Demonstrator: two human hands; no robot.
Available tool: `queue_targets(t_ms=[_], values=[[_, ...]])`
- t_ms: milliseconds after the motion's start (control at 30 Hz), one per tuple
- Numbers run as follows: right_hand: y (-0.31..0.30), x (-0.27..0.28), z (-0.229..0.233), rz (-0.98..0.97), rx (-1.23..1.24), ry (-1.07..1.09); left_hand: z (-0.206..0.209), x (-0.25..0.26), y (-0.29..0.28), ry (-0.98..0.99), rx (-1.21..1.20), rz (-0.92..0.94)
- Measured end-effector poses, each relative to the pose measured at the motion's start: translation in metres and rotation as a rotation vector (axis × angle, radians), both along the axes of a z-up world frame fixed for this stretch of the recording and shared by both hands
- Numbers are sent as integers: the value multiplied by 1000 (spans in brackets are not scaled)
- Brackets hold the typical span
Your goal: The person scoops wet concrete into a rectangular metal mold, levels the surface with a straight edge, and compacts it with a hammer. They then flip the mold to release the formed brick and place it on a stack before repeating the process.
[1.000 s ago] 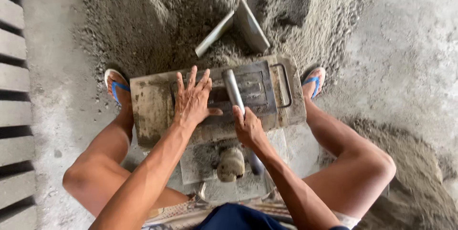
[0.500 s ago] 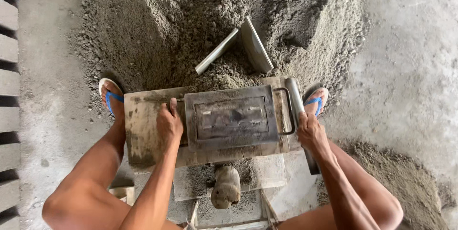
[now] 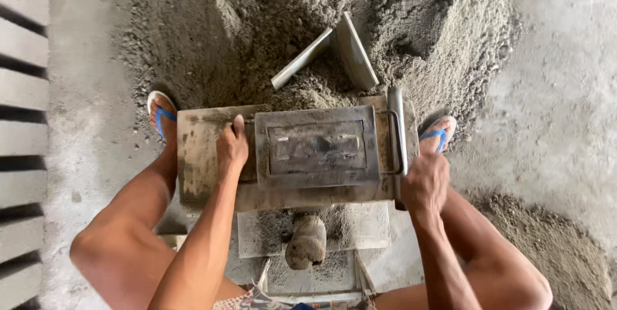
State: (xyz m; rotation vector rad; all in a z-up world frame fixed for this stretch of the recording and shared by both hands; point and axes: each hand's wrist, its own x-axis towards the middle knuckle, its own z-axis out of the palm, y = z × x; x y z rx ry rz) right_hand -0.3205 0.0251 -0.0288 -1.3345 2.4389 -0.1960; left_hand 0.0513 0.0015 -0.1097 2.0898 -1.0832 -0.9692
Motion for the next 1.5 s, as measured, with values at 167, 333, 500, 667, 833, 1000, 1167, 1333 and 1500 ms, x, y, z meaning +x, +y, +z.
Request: queue_targets(t_ms=[167, 333, 500, 667, 833, 1000, 1167, 1333, 1500], values=[[-64, 45, 11, 269, -439, -287, 52, -12, 3, 66, 72, 18], [-41, 43, 18, 297, -440, -284, 48, -25, 43, 8, 55, -6], [-73, 16, -25, 557, -286, -298, 26, -52, 112, -24, 257, 371], [-132, 40, -16, 262, -131, -50, 85, -48, -1, 18, 152, 253], [-87, 66, 0, 53, -386, -285, 36, -1, -93, -130, -5, -95], [65, 78, -10, -717, -479, -753, -24, 1, -91, -197, -371, -547], [155, 68, 26, -746, -368, -764, 31, -21, 78, -168, -131, -446], [158, 31, 25, -338, -275, -583, 13, -16, 214, -2, 123, -48], [144, 23, 1, 7, -182, -182, 22, -26, 218, 31, 72, 44]])
